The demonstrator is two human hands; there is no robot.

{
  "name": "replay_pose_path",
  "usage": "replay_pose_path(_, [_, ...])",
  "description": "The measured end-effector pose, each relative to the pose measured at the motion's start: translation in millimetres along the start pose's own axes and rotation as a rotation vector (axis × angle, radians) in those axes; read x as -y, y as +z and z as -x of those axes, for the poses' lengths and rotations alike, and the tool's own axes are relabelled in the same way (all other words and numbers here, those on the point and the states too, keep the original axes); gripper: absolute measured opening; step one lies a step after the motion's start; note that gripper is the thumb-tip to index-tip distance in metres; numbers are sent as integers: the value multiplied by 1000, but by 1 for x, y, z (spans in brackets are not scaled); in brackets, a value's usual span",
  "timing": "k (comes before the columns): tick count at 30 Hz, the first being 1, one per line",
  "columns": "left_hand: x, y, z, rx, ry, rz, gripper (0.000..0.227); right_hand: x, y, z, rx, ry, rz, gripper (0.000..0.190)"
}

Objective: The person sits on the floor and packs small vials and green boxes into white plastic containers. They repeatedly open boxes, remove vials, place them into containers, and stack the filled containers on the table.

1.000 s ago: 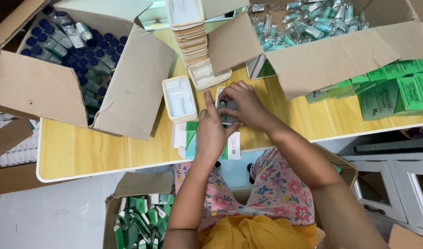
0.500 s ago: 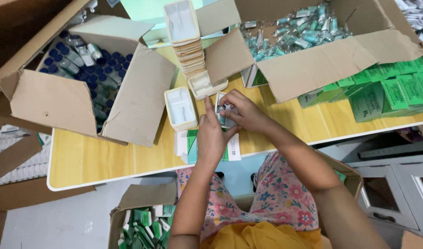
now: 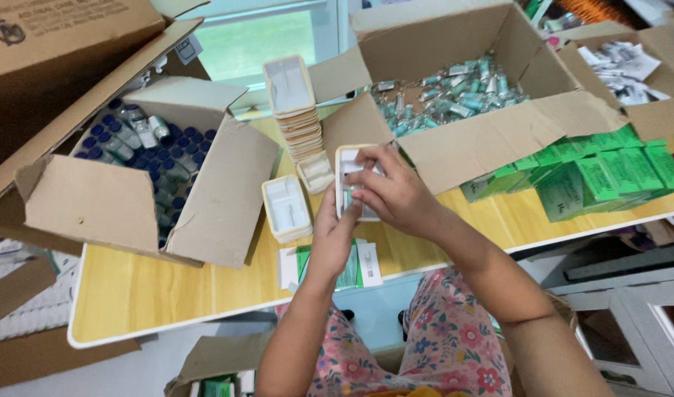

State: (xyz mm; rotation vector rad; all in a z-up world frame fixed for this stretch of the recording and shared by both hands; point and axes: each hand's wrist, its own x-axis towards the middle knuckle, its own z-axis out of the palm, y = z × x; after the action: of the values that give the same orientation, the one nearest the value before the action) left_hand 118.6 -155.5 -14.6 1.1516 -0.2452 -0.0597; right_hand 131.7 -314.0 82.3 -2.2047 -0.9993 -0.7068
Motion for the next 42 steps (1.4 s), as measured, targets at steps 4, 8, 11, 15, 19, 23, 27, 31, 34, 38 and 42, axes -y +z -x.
replay_pose_path(4, [-6, 7, -45, 97, -40, 279, 45, -22, -44, -23, -27, 7, 173, 28])
replay_pose_path(8, [-22, -7, -65, 116, 36, 154, 48, -79, -82, -48, -6, 122, 183, 22])
replay_pose_path(11, [-24, -12, -69, 94, 37, 160, 51, -145, -83, -72, 231, 297, 215, 25])
replay_pose_path(15, [-12, -20, -70, 30, -28, 188, 50, -246, -52, -102, 681, 456, 366, 32])
replay_pose_path(19, [-6, -31, -68, 18, 54, 178, 51, -312, 3, -95, 974, 526, 679, 28])
replay_pose_path(23, [-4, -23, -74, -42, 71, 120, 53, -359, 45, -81, 1090, 612, 537, 37])
replay_pose_path(27, [7, -15, -69, -55, 85, -102, 59, -395, 81, -60, 1094, 563, 478, 51])
replay_pose_path(31, [17, -15, -65, -46, 162, -257, 59, -411, 87, -46, 985, 694, 447, 30])
replay_pose_path(34, [18, -14, -67, -30, 97, -208, 59, -411, 76, -49, 850, 768, 332, 28])
replay_pose_path(38, [20, -14, -68, -18, 99, -73, 57, -400, 54, -54, 706, 681, 290, 11])
replay_pose_path(42, [23, -15, -72, -36, 87, -26, 60, -365, 11, -67, 479, 691, 63, 22])
